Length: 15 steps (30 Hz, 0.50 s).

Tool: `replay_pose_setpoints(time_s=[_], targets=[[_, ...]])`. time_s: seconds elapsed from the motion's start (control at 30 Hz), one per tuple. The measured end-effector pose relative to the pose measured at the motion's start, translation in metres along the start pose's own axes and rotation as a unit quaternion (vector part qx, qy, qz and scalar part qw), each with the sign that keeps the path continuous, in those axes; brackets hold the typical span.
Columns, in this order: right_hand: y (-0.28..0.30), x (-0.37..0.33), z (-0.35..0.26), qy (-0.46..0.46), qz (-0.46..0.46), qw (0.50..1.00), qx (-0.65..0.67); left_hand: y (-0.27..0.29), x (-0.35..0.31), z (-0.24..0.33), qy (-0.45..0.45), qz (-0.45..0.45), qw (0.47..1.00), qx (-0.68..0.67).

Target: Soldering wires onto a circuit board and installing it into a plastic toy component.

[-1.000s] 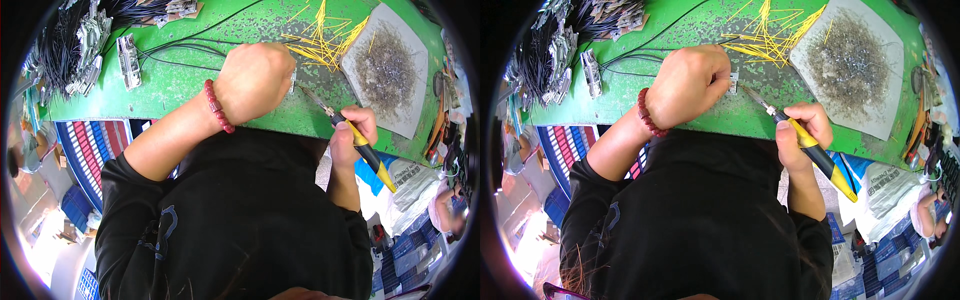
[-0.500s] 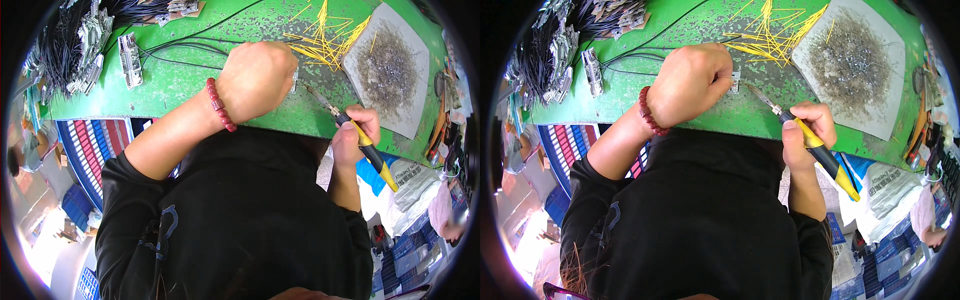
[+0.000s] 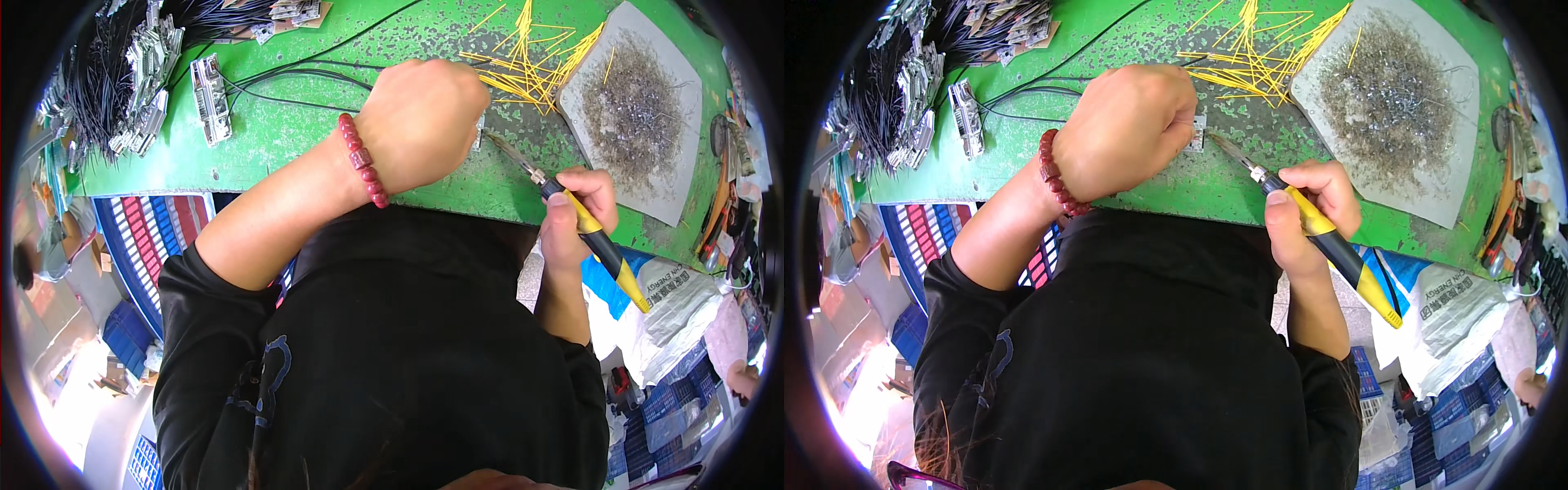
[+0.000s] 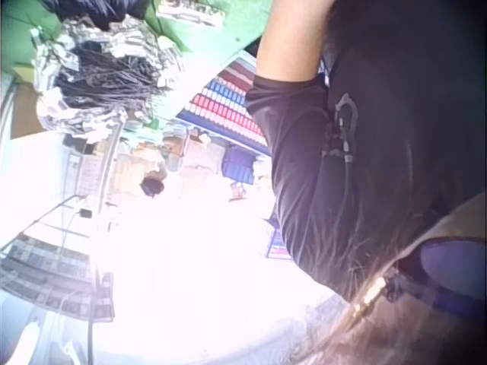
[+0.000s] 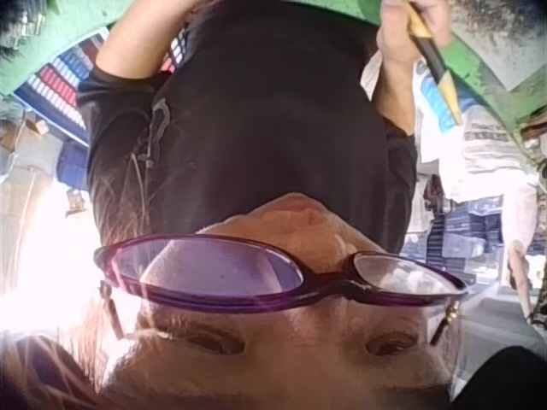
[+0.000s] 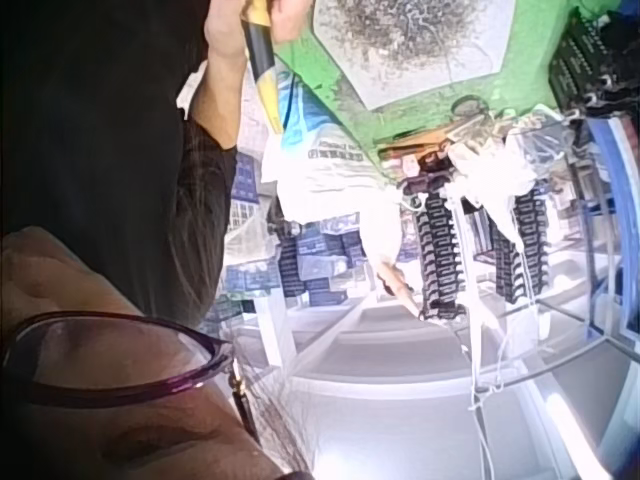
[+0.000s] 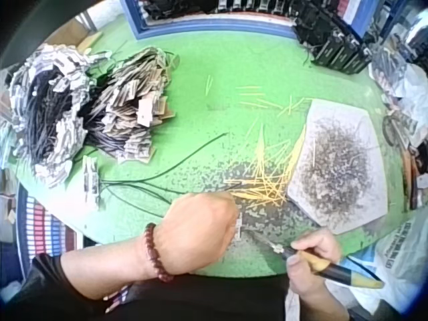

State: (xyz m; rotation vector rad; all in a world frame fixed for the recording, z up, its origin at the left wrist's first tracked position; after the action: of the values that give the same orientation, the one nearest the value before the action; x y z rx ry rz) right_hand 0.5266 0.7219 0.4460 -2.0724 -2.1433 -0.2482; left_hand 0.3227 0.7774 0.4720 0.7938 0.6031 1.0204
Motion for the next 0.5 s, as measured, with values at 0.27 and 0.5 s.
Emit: replay_pose_setpoints(time_s=[0.27, 0.5], targets=[[0.0007, -0.0004, 0.0010, -0.007, 0.000, 1.000, -0.007, 0.0006, 0.0016, 0.0020, 0.010, -0.018, 1.000, 0.013], [-0.0015, -0.0007, 0.0024, -0.018, -0.017, 1.000, -0.005, -0.0011, 0.0018, 0.0012, 0.005, -0.029, 0.999, 0.024]])
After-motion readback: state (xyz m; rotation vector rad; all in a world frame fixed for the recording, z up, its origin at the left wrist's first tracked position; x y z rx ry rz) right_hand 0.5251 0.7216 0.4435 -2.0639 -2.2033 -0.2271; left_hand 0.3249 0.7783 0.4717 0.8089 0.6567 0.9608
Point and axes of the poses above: each hand's wrist, its own x-axis towards the middle knuckle, its own y-axis out of the back of the hand, z = x × y, the point moved 4 cm from there along x, towards the middle knuckle, and after that the axes turned 3 degrees about y, right-handed, at the moved point
